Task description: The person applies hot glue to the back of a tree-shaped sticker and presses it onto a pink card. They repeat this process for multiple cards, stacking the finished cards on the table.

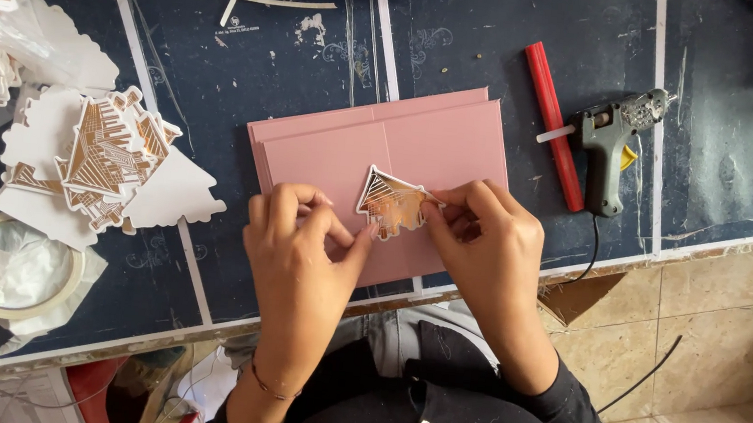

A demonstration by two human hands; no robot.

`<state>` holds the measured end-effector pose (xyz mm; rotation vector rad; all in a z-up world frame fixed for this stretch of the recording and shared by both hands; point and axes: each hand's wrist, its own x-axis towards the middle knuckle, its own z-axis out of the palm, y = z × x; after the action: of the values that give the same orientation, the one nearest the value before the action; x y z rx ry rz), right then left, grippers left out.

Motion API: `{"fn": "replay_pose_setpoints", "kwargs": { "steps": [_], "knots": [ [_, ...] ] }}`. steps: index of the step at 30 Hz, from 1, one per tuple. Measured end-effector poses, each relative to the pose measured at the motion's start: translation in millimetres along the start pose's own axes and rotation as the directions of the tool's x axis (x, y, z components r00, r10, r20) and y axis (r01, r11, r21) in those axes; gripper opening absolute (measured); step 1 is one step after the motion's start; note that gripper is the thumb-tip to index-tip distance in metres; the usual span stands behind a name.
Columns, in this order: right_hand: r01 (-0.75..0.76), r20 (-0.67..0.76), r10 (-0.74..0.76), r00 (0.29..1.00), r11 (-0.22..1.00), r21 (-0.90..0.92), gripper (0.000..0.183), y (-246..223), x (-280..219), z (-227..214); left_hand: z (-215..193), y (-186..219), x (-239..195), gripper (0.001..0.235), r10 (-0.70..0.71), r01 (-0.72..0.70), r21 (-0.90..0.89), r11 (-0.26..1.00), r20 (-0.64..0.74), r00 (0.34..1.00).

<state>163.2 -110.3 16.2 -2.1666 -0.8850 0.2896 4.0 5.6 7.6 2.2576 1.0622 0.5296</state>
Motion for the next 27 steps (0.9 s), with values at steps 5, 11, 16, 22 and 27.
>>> {"fn": "replay_pose_setpoints", "kwargs": {
  "steps": [5,11,16,22,27],
  "knots": [
    [0.017,0.131,0.008,0.991,0.983,-0.185,0.044,-7,7,-19,-33,23,25,0.046,0.114,-0.128,0.230,0.965,0.073,0.991],
    [-0.050,-0.074,0.044,0.996,0.995,-0.082,0.022,5,6,-50,-80,92,68,0.050,0.460,-0.462,0.025,0.887,0.052,0.886],
    [-0.142,-0.210,0.136,0.968,0.990,-0.013,0.012,21,-1,-67,39,40,75,0.098,0.452,-0.593,0.310,0.743,0.422,0.786],
    [-0.171,-0.337,0.130,0.932,0.981,-0.096,0.010,63,-4,-87,57,26,69,0.127,0.461,-0.597,0.354,0.720,0.400,0.792],
    [-0.163,-0.286,0.080,0.955,0.947,-0.278,0.021,91,3,-96,18,41,150,0.118,0.550,-0.592,0.221,0.775,0.224,0.805]
  ]
}}
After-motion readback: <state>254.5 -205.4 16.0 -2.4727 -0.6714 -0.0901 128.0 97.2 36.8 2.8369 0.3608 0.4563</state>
